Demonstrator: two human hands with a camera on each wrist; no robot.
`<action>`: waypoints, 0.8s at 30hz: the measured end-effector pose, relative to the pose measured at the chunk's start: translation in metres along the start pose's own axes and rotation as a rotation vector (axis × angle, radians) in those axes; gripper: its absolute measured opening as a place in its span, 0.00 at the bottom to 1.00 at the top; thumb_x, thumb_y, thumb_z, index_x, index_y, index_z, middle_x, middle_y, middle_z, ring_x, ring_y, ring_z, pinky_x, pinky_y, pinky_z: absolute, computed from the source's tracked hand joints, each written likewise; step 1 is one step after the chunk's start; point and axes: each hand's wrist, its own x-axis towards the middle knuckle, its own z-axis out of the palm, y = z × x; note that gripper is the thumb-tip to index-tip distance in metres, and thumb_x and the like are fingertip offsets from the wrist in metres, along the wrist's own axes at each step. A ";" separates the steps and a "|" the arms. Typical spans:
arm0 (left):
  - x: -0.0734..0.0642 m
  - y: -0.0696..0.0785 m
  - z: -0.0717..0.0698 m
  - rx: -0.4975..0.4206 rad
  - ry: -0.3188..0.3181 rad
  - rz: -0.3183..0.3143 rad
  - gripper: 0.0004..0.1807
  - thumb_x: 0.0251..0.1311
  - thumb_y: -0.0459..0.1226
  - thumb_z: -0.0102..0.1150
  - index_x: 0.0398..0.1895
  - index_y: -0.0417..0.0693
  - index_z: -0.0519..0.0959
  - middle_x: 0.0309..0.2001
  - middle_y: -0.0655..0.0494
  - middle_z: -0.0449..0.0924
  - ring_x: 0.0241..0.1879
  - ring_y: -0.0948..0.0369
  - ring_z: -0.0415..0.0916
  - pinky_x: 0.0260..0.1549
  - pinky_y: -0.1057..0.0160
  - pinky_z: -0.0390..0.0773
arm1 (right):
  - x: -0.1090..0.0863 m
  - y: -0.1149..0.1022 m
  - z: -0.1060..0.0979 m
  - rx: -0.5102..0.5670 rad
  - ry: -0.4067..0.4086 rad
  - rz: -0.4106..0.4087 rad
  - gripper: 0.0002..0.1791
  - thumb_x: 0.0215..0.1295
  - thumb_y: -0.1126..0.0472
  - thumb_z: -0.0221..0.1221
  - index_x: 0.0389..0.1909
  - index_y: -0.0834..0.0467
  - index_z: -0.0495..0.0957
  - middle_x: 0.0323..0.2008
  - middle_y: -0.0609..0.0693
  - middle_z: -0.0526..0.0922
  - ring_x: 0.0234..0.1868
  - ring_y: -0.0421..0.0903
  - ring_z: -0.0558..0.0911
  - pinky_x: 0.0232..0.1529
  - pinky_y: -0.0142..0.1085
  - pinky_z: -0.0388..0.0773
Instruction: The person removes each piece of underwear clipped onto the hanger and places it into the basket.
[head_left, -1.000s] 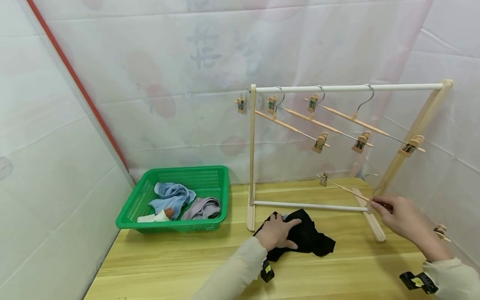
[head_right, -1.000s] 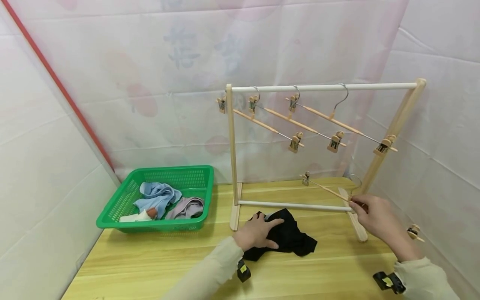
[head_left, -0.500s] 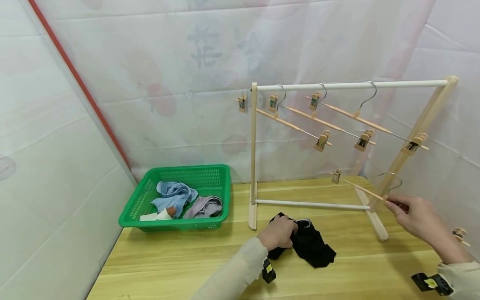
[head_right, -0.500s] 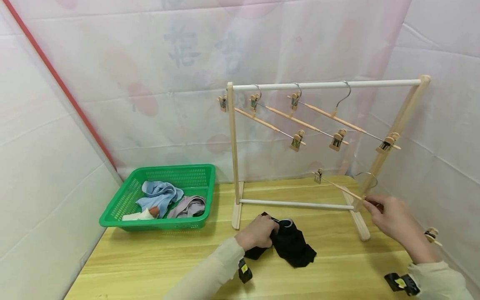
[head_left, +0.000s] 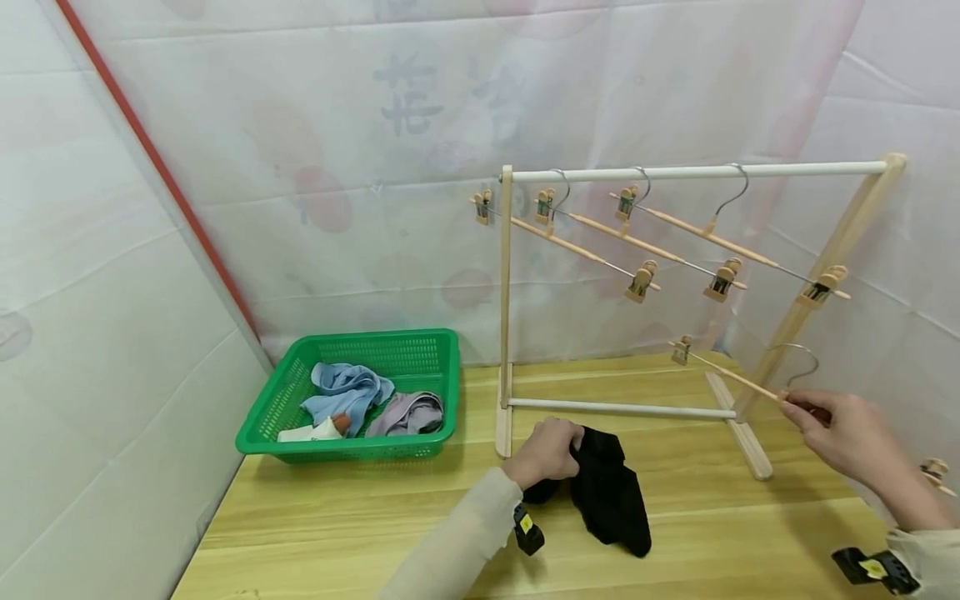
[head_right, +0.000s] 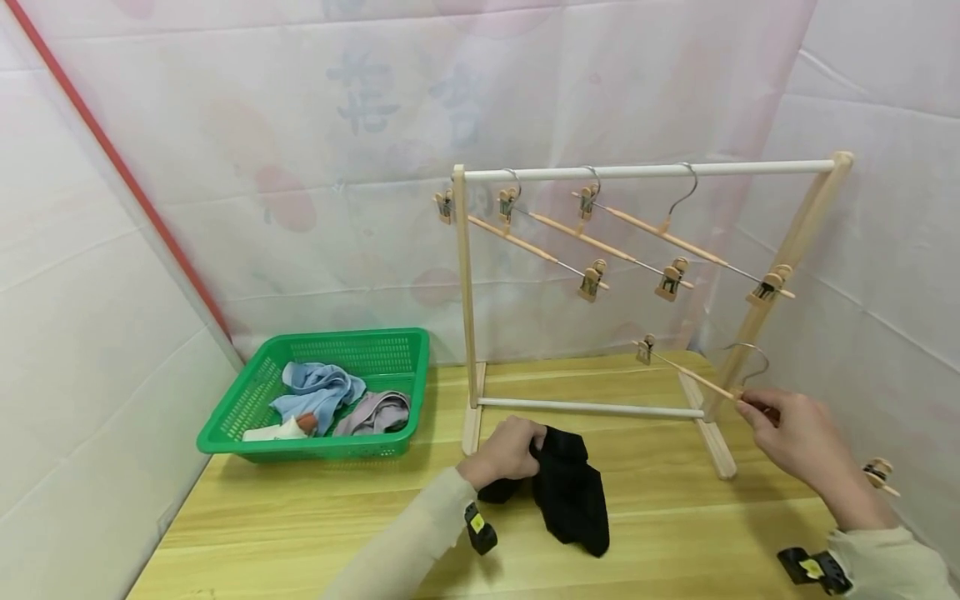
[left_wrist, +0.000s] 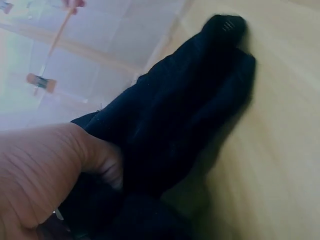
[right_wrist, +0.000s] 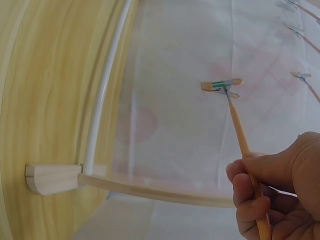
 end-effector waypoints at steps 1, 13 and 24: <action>-0.001 0.000 -0.003 -0.023 0.008 0.004 0.23 0.50 0.25 0.61 0.21 0.55 0.56 0.21 0.62 0.47 0.23 0.64 0.47 0.33 0.65 0.56 | 0.000 0.000 0.000 -0.001 0.001 0.001 0.17 0.74 0.61 0.57 0.47 0.73 0.83 0.27 0.59 0.87 0.18 0.31 0.66 0.17 0.32 0.62; -0.007 0.001 -0.052 -0.222 0.096 0.049 0.17 0.48 0.24 0.65 0.22 0.50 0.67 0.22 0.62 0.60 0.21 0.66 0.54 0.24 0.72 0.58 | 0.000 -0.006 -0.002 -0.010 -0.017 0.003 0.18 0.74 0.60 0.58 0.48 0.74 0.83 0.30 0.63 0.88 0.18 0.29 0.68 0.18 0.31 0.63; -0.017 -0.006 -0.100 -0.323 0.192 0.022 0.13 0.46 0.24 0.69 0.22 0.48 0.75 0.26 0.59 0.75 0.25 0.66 0.63 0.27 0.72 0.66 | 0.002 -0.017 -0.001 -0.005 -0.021 -0.010 0.17 0.73 0.60 0.59 0.48 0.72 0.83 0.35 0.67 0.88 0.22 0.22 0.69 0.19 0.30 0.66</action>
